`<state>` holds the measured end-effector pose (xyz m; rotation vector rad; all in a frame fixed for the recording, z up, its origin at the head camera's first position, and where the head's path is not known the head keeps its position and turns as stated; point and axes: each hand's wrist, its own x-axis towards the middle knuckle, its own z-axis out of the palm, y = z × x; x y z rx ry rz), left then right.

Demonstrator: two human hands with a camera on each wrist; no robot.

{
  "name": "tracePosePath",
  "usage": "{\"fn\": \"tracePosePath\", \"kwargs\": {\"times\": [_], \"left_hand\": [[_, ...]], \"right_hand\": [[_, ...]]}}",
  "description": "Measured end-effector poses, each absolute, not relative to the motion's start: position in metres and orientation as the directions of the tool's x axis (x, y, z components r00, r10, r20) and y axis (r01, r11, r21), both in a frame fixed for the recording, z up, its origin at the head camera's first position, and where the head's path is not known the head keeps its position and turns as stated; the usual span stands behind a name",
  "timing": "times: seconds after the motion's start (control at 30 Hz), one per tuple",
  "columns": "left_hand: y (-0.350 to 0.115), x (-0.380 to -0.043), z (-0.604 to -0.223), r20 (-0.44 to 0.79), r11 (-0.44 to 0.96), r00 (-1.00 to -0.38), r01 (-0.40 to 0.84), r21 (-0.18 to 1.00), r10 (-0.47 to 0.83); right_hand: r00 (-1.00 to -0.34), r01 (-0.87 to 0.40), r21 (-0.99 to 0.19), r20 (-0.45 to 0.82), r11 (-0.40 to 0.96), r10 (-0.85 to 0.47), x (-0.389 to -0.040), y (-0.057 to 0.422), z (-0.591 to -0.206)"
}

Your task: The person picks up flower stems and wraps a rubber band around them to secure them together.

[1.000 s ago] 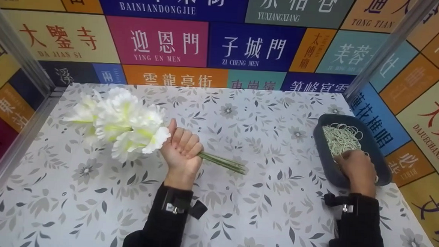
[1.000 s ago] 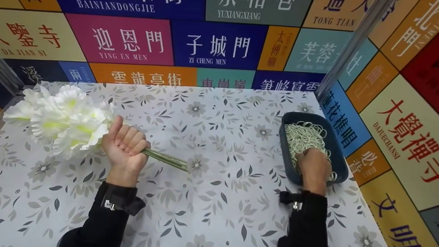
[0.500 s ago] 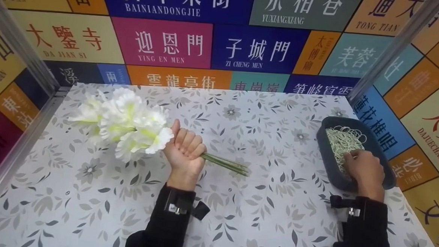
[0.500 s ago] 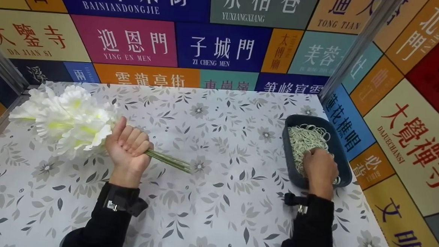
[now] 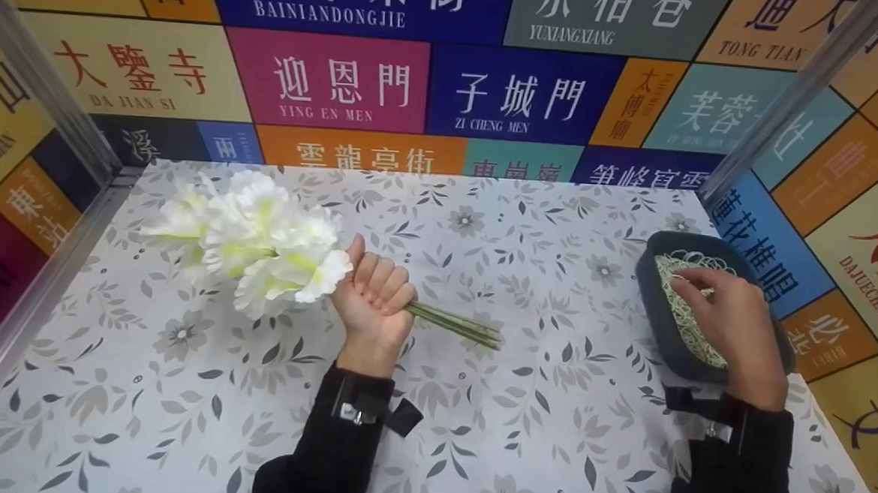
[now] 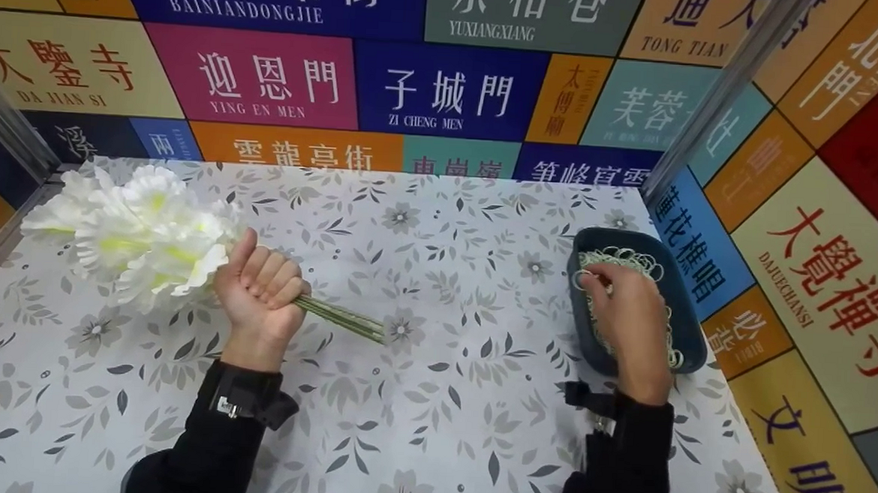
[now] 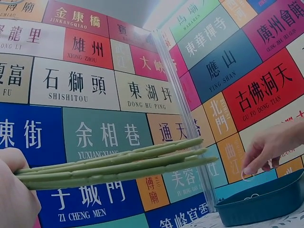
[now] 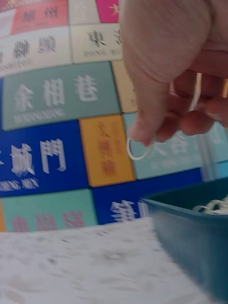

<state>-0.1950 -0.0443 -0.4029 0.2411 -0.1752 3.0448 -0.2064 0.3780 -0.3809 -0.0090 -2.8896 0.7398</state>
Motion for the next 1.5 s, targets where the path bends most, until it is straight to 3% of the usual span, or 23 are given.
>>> {"fn": "tracePosePath", "kwargs": {"times": [0.17, 0.33, 0.5, 0.6, 0.9, 1.13, 1.5], "left_hand": [[-0.043, -0.195, -0.403, 0.162, -0.989, -0.984, -0.097, -0.108, 0.079], [-0.042, -0.195, -0.402, 0.149, -0.993, -0.987, -0.081, -0.086, 0.068], [-0.039, -0.195, -0.401, 0.117, -0.996, -0.991, -0.068, -0.059, 0.060], [-0.037, -0.196, -0.401, 0.109, -0.996, -0.992, -0.075, -0.051, 0.069], [-0.036, -0.196, -0.402, 0.100, -0.996, -0.992, -0.084, -0.034, 0.080], [-0.031, -0.194, -0.402, 0.128, -0.993, -0.986, -0.114, -0.039, 0.108], [-0.019, -0.191, -0.404, 0.085, -0.992, -0.989, -0.122, 0.027, 0.123]], "right_hand": [[-0.922, -0.316, -0.463, 0.355, 0.828, -0.153, -0.200, 0.339, -0.373], [-0.745, -0.631, -0.401, 0.551, 0.664, -0.376, -0.195, 0.300, -0.370], [-0.577, -0.816, -0.422, 0.611, 0.394, -0.541, -0.186, 0.260, -0.371], [-0.498, -0.865, -0.410, 0.637, 0.289, -0.588, -0.180, 0.243, -0.374], [-0.439, -0.896, -0.372, 0.651, 0.243, -0.620, -0.173, 0.222, -0.379], [-0.469, -0.881, -0.381, 0.623, 0.281, -0.626, -0.169, 0.217, -0.380], [-0.440, -0.896, -0.357, 0.633, 0.264, -0.637, -0.168, 0.211, -0.382]]}}
